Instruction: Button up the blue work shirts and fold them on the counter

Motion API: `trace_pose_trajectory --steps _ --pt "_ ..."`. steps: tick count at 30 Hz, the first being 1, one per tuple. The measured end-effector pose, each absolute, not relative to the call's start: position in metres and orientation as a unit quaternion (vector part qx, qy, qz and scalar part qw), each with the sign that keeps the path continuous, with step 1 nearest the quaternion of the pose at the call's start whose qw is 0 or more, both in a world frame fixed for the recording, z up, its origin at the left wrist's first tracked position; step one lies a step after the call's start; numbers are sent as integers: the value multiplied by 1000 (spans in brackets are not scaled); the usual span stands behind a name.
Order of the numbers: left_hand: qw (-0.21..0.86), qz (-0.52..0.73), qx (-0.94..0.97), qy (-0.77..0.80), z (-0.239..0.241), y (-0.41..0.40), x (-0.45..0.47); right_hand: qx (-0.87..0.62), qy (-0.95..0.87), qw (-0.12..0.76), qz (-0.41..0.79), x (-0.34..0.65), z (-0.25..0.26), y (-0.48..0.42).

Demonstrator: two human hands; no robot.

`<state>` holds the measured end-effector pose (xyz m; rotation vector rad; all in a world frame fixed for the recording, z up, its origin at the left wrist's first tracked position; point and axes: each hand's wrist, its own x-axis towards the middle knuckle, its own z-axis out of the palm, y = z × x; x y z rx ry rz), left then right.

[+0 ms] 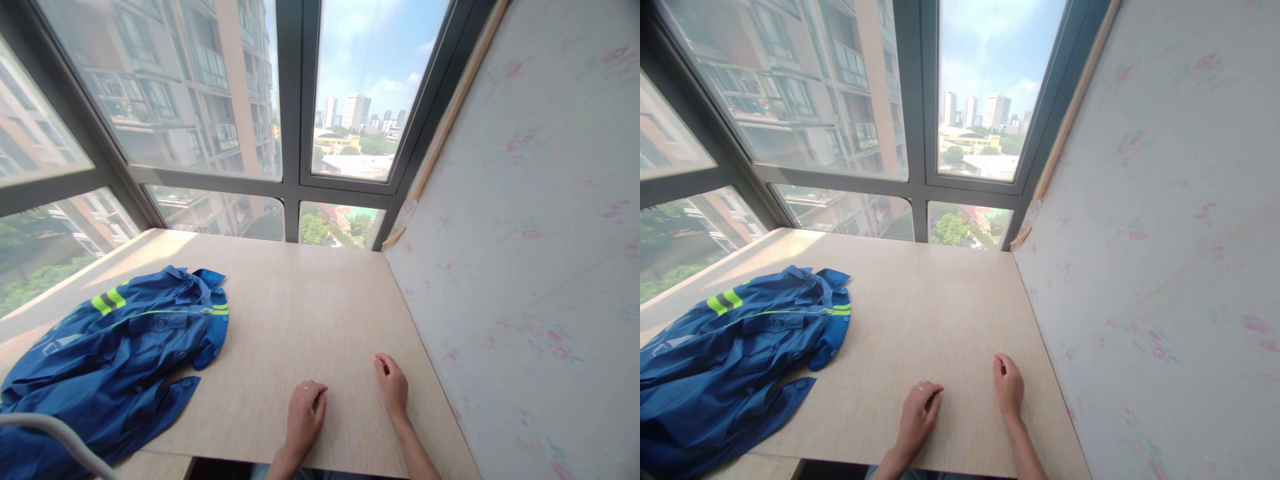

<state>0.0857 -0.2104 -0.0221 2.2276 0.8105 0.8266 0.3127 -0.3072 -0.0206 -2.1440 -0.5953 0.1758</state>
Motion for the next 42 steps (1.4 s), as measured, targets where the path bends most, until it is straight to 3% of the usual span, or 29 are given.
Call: trace_pose_trajectory --steps 42 --pt "339 296 838 309 -14 -215 82 -888 -223 398 61 308 -10 -305"
